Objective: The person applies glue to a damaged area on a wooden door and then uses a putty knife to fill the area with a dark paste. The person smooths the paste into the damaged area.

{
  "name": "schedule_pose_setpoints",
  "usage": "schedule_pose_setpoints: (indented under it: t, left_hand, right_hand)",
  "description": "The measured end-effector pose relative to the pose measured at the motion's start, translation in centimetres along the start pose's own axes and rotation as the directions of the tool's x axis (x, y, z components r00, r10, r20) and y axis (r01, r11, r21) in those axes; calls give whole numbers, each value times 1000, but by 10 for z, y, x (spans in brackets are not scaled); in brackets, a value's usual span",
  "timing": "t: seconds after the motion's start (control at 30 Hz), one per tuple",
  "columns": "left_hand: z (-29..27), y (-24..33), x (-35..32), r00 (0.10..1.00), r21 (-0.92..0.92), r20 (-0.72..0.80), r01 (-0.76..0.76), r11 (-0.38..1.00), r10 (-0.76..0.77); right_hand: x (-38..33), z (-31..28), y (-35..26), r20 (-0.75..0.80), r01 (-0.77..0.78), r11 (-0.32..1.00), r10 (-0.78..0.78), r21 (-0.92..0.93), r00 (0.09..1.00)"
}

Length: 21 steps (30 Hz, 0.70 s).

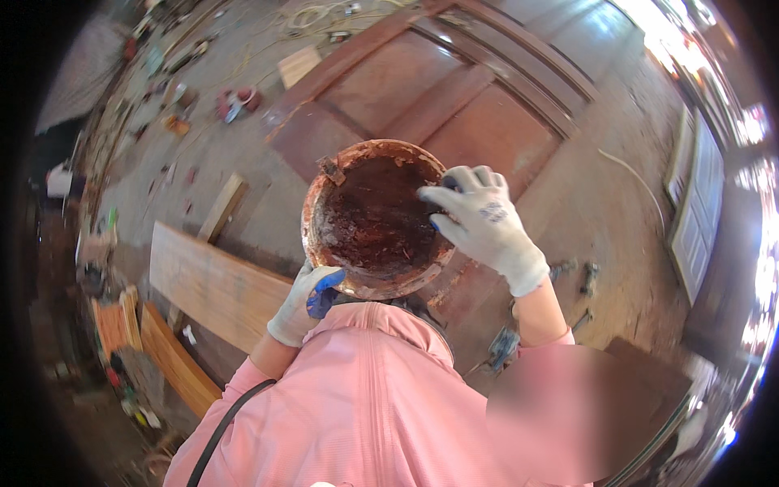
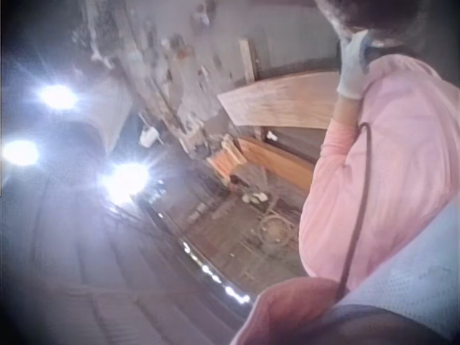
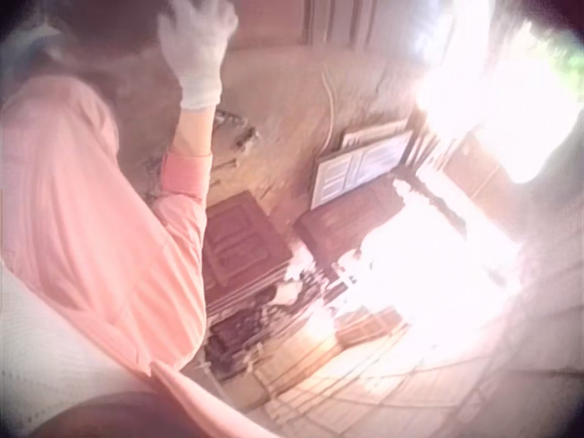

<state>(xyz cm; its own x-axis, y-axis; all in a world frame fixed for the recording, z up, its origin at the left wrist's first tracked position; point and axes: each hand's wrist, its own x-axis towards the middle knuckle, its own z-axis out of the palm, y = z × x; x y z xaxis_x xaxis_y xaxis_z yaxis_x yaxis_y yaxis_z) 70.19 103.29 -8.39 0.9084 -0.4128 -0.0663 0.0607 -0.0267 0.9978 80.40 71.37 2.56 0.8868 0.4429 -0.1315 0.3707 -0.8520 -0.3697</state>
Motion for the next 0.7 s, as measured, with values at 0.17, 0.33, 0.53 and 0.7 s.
schedule_pose_setpoints:
  t: [0.17, 0.33, 0.53, 0.7]
  left_hand:
    - [32, 15, -4, 984, 66, -177, 26, 997, -14]
    - [65, 37, 29, 721, -767, -355, 140, 626, -595]
    - [105, 33, 60, 491, -818, -552, -161, 553, -674]
    - [120, -51, 73, 350, -767, -625, -442, 465, -697]
  right_hand:
    - [-7, -7, 52, -261, -72, 870, 224, 487, 939]
    - [-33, 31, 139, 40, -283, 405, 512, 869, 858]
    - [-18, 50, 227, 346, -449, 407, 302, 796, 888]
    - [56, 79, 283, 356, -340, 571, 89, 747, 930]
